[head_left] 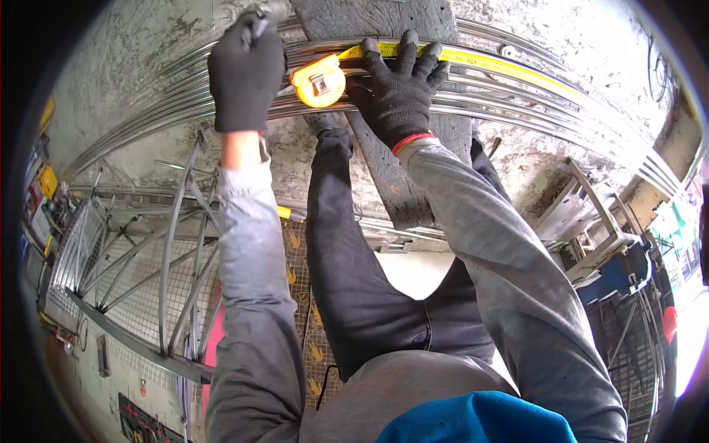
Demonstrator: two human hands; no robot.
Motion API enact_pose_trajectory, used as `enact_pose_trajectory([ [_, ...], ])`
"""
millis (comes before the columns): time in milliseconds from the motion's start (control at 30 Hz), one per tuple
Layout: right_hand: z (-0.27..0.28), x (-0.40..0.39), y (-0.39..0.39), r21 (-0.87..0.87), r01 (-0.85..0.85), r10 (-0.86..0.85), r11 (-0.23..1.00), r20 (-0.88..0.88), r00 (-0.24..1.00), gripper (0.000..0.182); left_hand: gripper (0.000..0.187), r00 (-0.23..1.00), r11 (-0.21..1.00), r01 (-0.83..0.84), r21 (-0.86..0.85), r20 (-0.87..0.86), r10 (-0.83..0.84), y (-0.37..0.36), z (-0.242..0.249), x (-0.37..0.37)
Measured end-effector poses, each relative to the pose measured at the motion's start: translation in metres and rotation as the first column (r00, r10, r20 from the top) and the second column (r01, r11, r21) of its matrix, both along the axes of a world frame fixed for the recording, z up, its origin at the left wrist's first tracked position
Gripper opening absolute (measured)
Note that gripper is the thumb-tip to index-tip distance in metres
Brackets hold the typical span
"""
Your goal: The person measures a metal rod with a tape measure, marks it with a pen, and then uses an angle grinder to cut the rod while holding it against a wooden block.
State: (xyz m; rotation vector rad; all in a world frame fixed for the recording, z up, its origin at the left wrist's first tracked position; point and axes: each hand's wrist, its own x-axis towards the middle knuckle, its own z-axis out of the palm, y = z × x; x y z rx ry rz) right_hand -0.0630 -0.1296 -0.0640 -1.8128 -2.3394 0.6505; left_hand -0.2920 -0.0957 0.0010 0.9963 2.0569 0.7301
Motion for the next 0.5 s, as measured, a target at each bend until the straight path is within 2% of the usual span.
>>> enact_pose_trajectory([
  [33,0.000,-0.001,0.000,0.003,0.005,-0.005,1.000,-0.005,1.000,0.076,0.032,0.978,0.991,0.121,0.050,-0.174,-0.111,-0.004,0.014,0.007],
  [67,0.001,0.000,0.000,-0.010,-0.001,0.001,1.000,0.002,1.000,0.077,0.036,0.921,0.954,0.212,-0.214,-0.284,-0.269,-0.008,0.025,0.011],
  [133,0.002,0.000,0.003,-0.013,0.003,-0.003,1.000,0.012,1.000,0.078,0.046,0.811,0.894,0.423,-0.144,-0.380,-0.445,-0.026,0.018,0.030],
  [200,0.005,0.000,0.004,-0.053,-0.006,0.008,0.999,0.031,0.999,0.081,0.058,0.699,0.795,0.470,-0.383,-0.388,-0.600,-0.032,0.009,0.044],
  [267,0.006,0.001,0.004,-0.054,-0.009,0.010,0.999,0.032,0.999,0.082,0.062,0.734,0.817,0.441,-0.370,-0.375,-0.566,-0.022,0.000,0.047],
  [333,0.006,0.002,0.003,-0.050,-0.004,0.003,0.999,-0.008,1.000,0.079,0.062,0.846,0.834,0.394,-0.387,-0.202,-0.493,-0.011,-0.004,0.048],
  [367,0.005,0.002,0.002,-0.045,-0.001,0.001,0.999,-0.011,1.000,0.079,0.055,0.859,0.845,0.369,-0.386,-0.207,-0.469,-0.004,-0.007,0.052],
  [400,0.005,0.001,0.002,-0.048,0.001,-0.001,0.999,0.000,1.000,0.077,0.055,0.855,0.847,0.373,-0.379,-0.215,-0.472,0.002,-0.006,0.057],
  [467,0.007,0.001,0.003,-0.023,0.016,-0.016,1.000,0.000,1.000,0.076,0.054,0.788,0.772,0.398,-0.495,-0.245,-0.564,0.013,-0.006,0.062],
  [500,0.011,0.002,0.003,-0.057,0.000,-0.001,0.998,-0.003,1.000,0.075,0.056,0.766,0.751,0.437,-0.495,-0.233,-0.599,0.018,-0.006,0.061],
])
